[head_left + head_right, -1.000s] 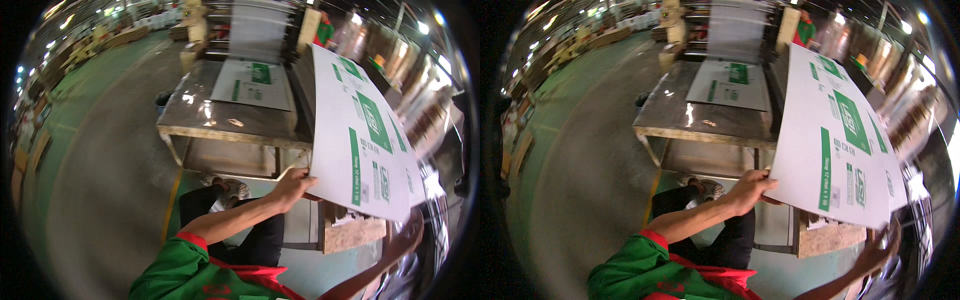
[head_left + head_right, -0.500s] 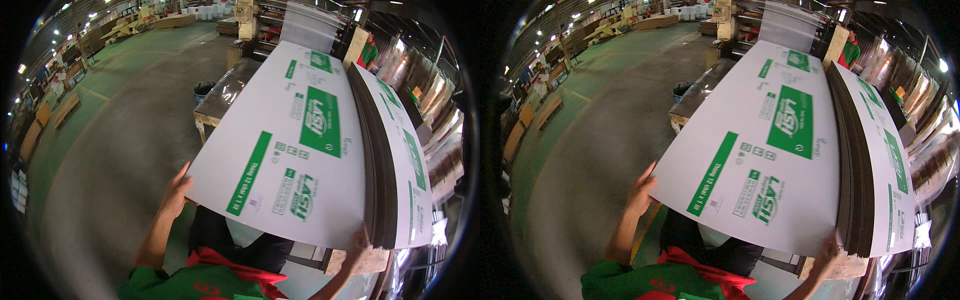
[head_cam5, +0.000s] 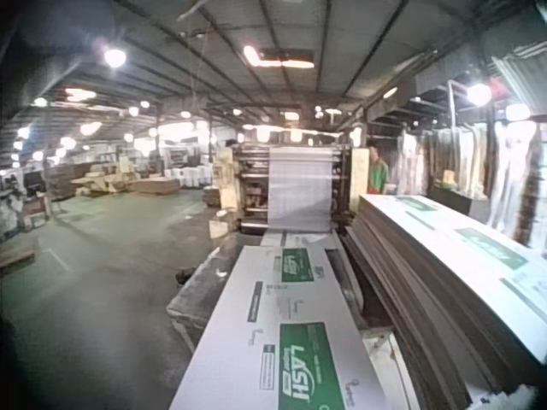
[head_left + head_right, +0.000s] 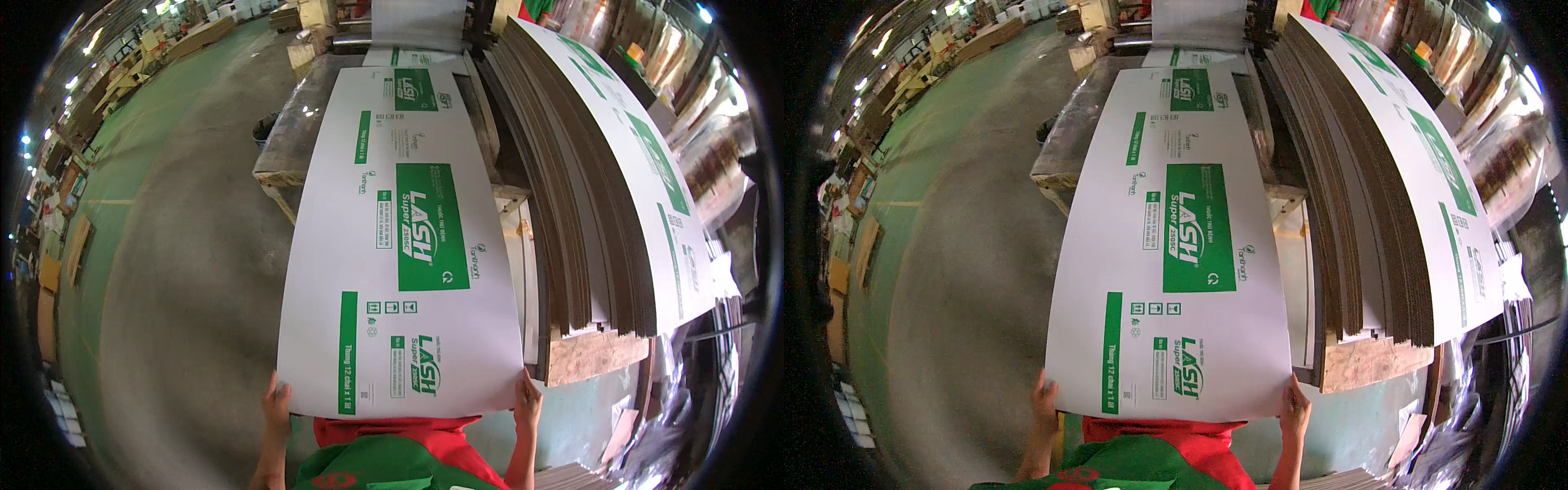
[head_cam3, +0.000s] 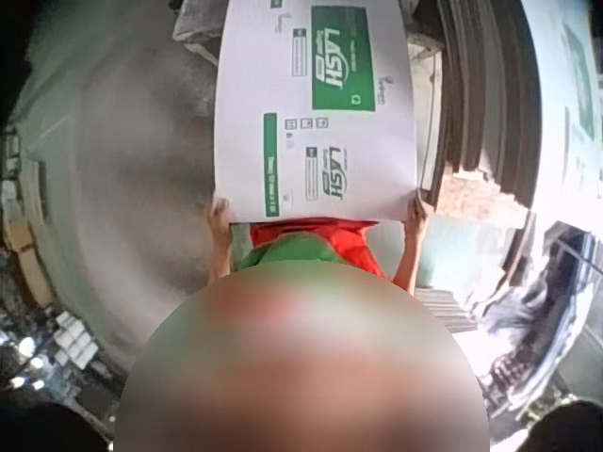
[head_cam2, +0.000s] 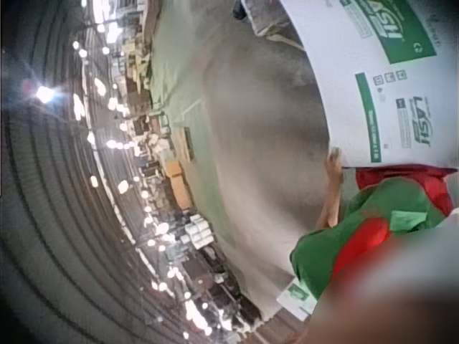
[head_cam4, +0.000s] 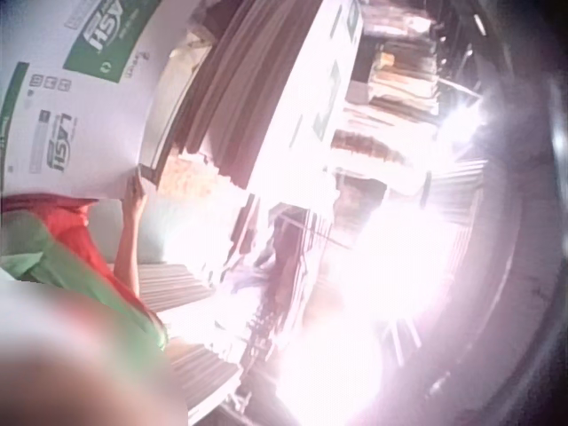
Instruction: The person repeatedly picks up large white cardboard sheets from a stack and places them onto a metal table. The person handles the sheets by hand, aligning them on the table surface throughout the clip.
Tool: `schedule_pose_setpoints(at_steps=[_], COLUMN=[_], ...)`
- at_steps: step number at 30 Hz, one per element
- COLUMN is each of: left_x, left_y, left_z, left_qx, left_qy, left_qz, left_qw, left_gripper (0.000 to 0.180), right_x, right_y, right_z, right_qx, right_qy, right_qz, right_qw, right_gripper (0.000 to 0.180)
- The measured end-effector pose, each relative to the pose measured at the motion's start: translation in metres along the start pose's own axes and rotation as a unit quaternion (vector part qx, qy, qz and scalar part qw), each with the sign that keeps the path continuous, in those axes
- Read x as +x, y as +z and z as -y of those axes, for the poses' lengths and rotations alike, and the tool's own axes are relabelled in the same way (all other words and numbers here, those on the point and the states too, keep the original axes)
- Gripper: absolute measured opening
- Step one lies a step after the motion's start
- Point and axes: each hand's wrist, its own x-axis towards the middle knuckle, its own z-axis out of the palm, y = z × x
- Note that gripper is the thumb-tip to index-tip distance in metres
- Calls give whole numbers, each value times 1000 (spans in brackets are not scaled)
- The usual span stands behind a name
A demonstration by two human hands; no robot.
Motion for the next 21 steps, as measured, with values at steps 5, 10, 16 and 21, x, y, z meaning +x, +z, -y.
schedule_pose_setpoints(at_steps=[5,10,16,21], left_x=[18,110,185,268], left_y=[3,61,96,119], left_z=[-17,-8,1,6], left_qx=[72,37,6,-3], left_qy=[-56,-24,-27,12], left_qz=[-77,-70,-85,-30], left_qw=[993,997,996,999], left_gripper=[56,58,58,56], right_x=[-7,96,179,254], right_y=[4,41,70,99], right_z=[10,25,11,44], right_qx=[-3,29,17,10], right_qy=[7,-25,-115,-111], right_qz=[-23,-35,-31,-43], right_qw=[1000,999,993,993], right_gripper=[42,40,35,39])
